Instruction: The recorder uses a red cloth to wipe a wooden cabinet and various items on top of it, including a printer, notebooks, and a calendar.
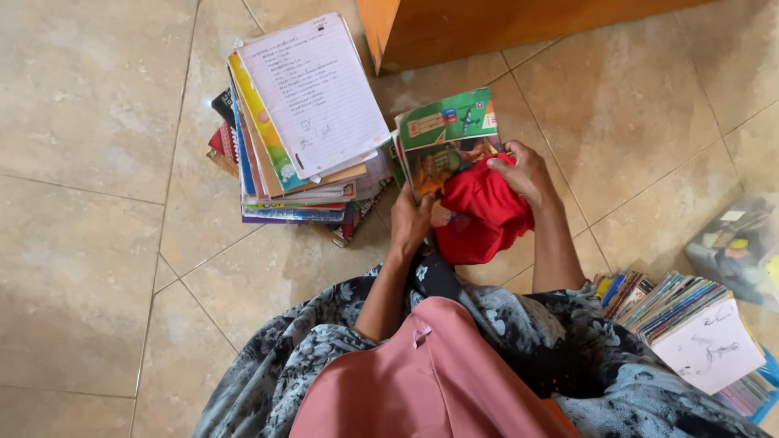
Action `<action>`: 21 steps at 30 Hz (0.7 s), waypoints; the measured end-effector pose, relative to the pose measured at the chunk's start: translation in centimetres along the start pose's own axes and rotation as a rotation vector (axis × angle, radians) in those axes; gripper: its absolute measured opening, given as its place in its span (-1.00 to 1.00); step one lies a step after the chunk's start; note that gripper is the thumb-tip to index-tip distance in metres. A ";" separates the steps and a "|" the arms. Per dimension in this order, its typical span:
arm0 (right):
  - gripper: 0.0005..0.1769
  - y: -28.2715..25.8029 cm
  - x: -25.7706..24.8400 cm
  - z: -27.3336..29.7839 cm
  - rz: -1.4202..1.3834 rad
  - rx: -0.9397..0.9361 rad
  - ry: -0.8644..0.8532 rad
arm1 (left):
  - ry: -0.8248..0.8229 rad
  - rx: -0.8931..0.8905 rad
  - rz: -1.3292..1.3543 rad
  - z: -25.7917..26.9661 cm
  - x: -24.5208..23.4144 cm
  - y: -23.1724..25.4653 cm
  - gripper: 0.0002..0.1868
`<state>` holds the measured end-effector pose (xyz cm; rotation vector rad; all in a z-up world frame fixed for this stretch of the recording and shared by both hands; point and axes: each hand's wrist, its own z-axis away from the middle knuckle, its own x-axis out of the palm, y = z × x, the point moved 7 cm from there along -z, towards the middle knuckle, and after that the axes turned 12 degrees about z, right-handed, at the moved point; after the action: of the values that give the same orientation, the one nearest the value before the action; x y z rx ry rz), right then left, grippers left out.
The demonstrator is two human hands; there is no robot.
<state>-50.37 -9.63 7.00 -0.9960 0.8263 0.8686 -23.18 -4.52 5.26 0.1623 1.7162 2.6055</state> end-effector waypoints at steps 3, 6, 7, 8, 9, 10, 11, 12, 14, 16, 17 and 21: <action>-0.52 0.0 2.2 -1.3 -0.048 -0.004 -0.015 | 0.127 0.002 0.046 -0.7 -1.1 -1.1 -0.61; -0.48 1.0 6.4 -3.0 -0.108 -0.054 -0.075 | 0.151 -0.064 0.080 -1.6 -1.4 -2.5 -0.62; -0.44 1.8 8.0 -3.8 -0.054 -0.081 -0.093 | 0.097 -0.148 0.018 -2.1 -1.0 -3.2 -0.64; -0.39 2.4 9.7 -4.7 0.000 -0.108 -0.110 | 0.043 -0.232 -0.043 -2.6 -0.8 -3.9 -0.64; -0.39 2.1 9.9 -4.8 0.005 -0.119 -0.117 | 0.055 -0.234 -0.036 -3.0 -0.5 -4.7 -0.64; -0.39 2.3 10.1 -4.9 0.049 -0.049 -0.143 | 0.024 -0.209 -0.120 -3.5 -0.1 -5.2 -0.64; -0.39 2.2 10.0 -5.3 0.092 0.019 -0.161 | -0.008 -0.179 -0.205 -4.5 0.2 -5.3 -0.64; -0.39 2.5 10.7 -5.1 0.097 0.007 -0.160 | 0.002 -0.174 -0.199 -4.2 0.2 -5.2 -0.64; -0.41 2.9 11.6 -6.5 0.069 0.024 -0.226 | -0.025 -0.248 -0.174 -4.7 0.7 -4.6 -0.66; -0.43 1.7 11.5 -6.1 0.118 0.078 -0.272 | 0.002 -0.250 -0.173 -3.9 0.1 -2.0 -0.69; -0.43 1.5 11.3 -5.7 0.159 0.155 -0.303 | 0.004 -0.249 -0.183 -3.5 0.0 -0.5 -0.71; -0.38 -4.2 4.6 -4.0 0.220 0.045 -0.307 | 0.051 -0.264 -0.144 -0.7 -1.6 4.3 -0.71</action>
<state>-45.43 -13.57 3.08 -0.7168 0.6962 1.1537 -21.46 -6.98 8.83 -0.0308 1.3225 2.7134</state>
